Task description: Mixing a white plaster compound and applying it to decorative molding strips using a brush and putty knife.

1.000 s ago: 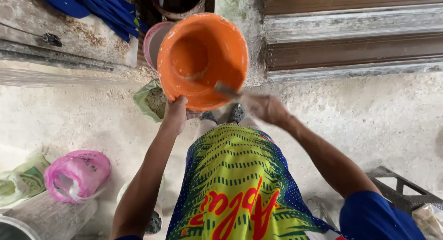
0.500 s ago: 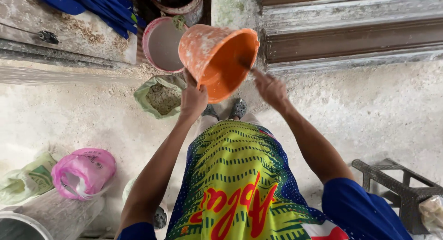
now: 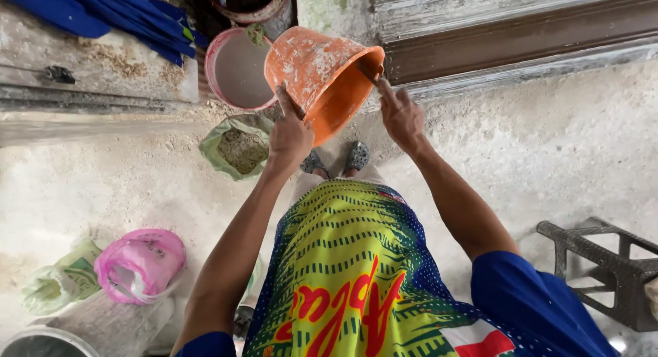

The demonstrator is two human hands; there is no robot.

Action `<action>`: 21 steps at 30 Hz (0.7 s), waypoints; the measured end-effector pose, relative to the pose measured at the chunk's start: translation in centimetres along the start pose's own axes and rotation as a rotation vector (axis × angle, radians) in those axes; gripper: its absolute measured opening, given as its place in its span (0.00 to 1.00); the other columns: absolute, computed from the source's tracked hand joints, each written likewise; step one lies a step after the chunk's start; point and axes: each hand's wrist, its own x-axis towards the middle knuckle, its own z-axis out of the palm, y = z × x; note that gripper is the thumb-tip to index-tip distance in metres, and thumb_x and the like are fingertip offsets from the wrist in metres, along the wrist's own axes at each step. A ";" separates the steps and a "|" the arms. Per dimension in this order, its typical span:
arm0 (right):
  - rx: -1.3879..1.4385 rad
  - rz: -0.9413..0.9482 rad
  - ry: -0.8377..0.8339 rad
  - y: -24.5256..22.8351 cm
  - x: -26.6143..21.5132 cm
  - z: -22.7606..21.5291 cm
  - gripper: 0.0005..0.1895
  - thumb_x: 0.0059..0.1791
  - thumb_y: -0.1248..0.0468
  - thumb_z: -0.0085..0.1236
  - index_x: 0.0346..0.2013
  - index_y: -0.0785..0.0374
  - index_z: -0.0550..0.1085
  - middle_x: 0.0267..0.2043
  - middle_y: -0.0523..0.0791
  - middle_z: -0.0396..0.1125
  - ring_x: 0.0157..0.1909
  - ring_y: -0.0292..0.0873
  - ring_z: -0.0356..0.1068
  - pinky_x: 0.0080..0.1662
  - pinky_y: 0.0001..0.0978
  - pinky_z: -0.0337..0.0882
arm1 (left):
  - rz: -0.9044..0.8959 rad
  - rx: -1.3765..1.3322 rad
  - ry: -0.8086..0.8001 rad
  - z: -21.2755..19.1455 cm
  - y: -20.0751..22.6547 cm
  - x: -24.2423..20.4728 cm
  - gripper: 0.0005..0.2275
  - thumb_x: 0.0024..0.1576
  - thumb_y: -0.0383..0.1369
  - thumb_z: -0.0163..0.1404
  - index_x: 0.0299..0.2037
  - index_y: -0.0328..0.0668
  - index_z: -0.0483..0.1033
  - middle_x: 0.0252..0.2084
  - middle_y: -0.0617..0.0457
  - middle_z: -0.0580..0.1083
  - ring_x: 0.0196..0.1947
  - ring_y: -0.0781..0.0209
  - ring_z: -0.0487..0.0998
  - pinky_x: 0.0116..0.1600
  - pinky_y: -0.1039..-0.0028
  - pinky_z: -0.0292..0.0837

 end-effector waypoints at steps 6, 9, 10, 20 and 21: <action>0.789 0.066 -0.743 -2.5 -0.7 3.5 0.32 0.51 0.50 0.59 0.69 0.54 0.66 0.21 0.53 0.69 0.15 0.46 0.69 0.12 0.33 0.71 | 0.026 0.030 -0.003 0.1 0.6 0.7 0.39 0.65 0.38 0.46 0.75 0.32 0.27 0.42 0.25 0.76 0.45 0.30 0.81 0.48 0.50 0.79; 0.049 0.333 -0.302 -6.9 -0.9 -0.9 0.25 0.53 0.32 0.42 0.59 0.29 0.74 0.39 0.52 0.73 0.45 0.57 0.77 0.49 0.52 0.75 | -0.016 0.057 -0.017 0.2 0.0 0.2 0.39 0.64 0.39 0.46 0.75 0.31 0.30 0.44 0.26 0.76 0.48 0.29 0.80 0.50 0.48 0.78; -0.073 0.228 -0.244 -6.5 -0.5 -1.9 0.24 0.57 0.41 0.40 0.67 0.34 0.65 0.49 0.51 0.72 0.47 0.52 0.77 0.42 0.44 0.76 | 0.006 0.045 -0.003 0.2 0.1 0.2 0.39 0.64 0.39 0.47 0.75 0.31 0.30 0.43 0.26 0.76 0.46 0.29 0.81 0.49 0.49 0.78; 0.104 0.024 -0.048 0.3 -0.6 5.2 0.25 0.56 0.48 0.52 0.69 0.35 0.63 0.31 0.54 0.72 0.27 0.57 0.76 0.21 0.51 0.69 | 0.058 -0.181 0.019 -0.5 0.2 -1.5 0.40 0.62 0.37 0.46 0.76 0.38 0.28 0.37 0.27 0.76 0.40 0.26 0.81 0.44 0.47 0.78; 0.103 0.031 -0.054 0.1 -2.1 4.3 0.25 0.56 0.48 0.52 0.69 0.35 0.63 0.31 0.54 0.72 0.27 0.57 0.76 0.21 0.51 0.69 | 0.056 -0.180 0.010 0.0 0.0 -2.5 0.40 0.62 0.37 0.46 0.76 0.38 0.28 0.37 0.27 0.76 0.40 0.26 0.81 0.44 0.47 0.78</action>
